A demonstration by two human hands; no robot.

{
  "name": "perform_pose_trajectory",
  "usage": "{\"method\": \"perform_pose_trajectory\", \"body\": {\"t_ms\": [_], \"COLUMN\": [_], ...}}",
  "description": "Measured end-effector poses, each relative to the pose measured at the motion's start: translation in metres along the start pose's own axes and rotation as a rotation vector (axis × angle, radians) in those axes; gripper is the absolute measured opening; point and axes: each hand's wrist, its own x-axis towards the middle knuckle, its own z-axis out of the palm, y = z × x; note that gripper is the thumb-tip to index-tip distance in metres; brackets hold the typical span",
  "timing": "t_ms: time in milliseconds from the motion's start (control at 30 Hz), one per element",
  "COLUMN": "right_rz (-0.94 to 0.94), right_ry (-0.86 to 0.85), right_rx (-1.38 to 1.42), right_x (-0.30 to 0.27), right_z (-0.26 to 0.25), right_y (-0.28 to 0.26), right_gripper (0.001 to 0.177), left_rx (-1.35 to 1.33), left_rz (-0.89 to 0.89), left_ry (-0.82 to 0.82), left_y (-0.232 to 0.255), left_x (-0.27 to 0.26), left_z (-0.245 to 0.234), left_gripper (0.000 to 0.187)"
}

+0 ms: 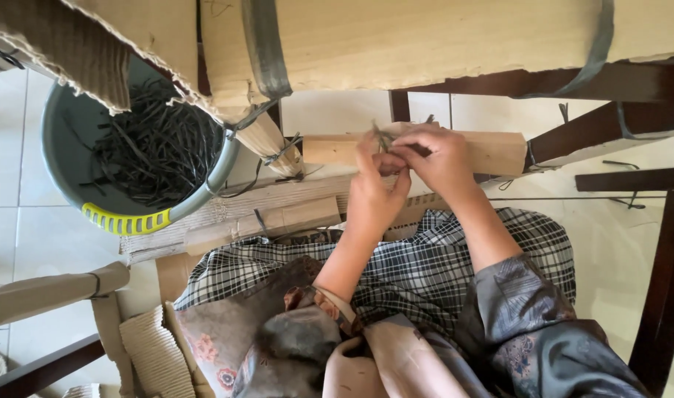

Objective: Wrapping chair components with protective cardboard and securing them with plastic ties

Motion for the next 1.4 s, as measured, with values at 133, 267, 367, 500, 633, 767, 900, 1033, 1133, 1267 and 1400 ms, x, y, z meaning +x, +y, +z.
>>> {"method": "perform_pose_trajectory", "body": {"t_ms": [133,267,367,500,633,767,900,1033,1133,1267,1400], "right_rz": [0.01,-0.004,-0.012,-0.012,0.044,0.075,0.065,0.056,-0.022,-0.086,-0.048], "right_ry": [-0.084,-0.275,-0.404,-0.528,-0.393,-0.359,-0.364,-0.349,-0.242,-0.12,-0.052], "right_rx": [-0.021,-0.025,-0.009,-0.071,0.082,0.158,0.152,0.178,0.138,-0.081,-0.304], "right_x": [0.002,-0.001,0.005,0.003,0.001,0.004,0.005,0.004,-0.001,-0.016,-0.024], "right_z": [-0.005,-0.021,-0.036,-0.036,-0.027,-0.028,-0.028,-0.028,-0.024,-0.017,-0.019], "right_y": [-0.018,-0.014,-0.025,-0.017,-0.003,-0.003,-0.004,-0.006,0.0,0.028,0.028], "right_gripper": [0.012,0.022,0.024,0.016,0.008,0.007,0.009,0.009,0.01,0.013,0.004], "left_rx": [-0.032,-0.131,-0.131,-0.099,0.021,0.116,0.04,0.102,0.247,0.328,0.357], "left_rz": [0.026,0.021,0.061,0.102,0.165,0.269,0.322,0.283,0.21,0.108,0.031], "left_ry": [-0.004,0.0,0.027,0.028,0.034,-0.005,0.081,0.096,0.064,-0.009,-0.098], "left_y": [-0.028,-0.03,-0.036,-0.046,-0.064,-0.076,-0.055,-0.037,-0.043,-0.054,-0.065], "left_x": [0.002,0.005,0.006,0.009,0.009,0.005,0.011,0.01,0.003,-0.012,-0.024], "left_z": [0.001,-0.002,0.0,-0.003,0.001,0.006,-0.005,-0.018,-0.026,-0.031,-0.029], "left_gripper": [0.087,0.087,0.081,0.07,0.047,0.033,0.02,0.017,0.012,0.009,0.008]}}
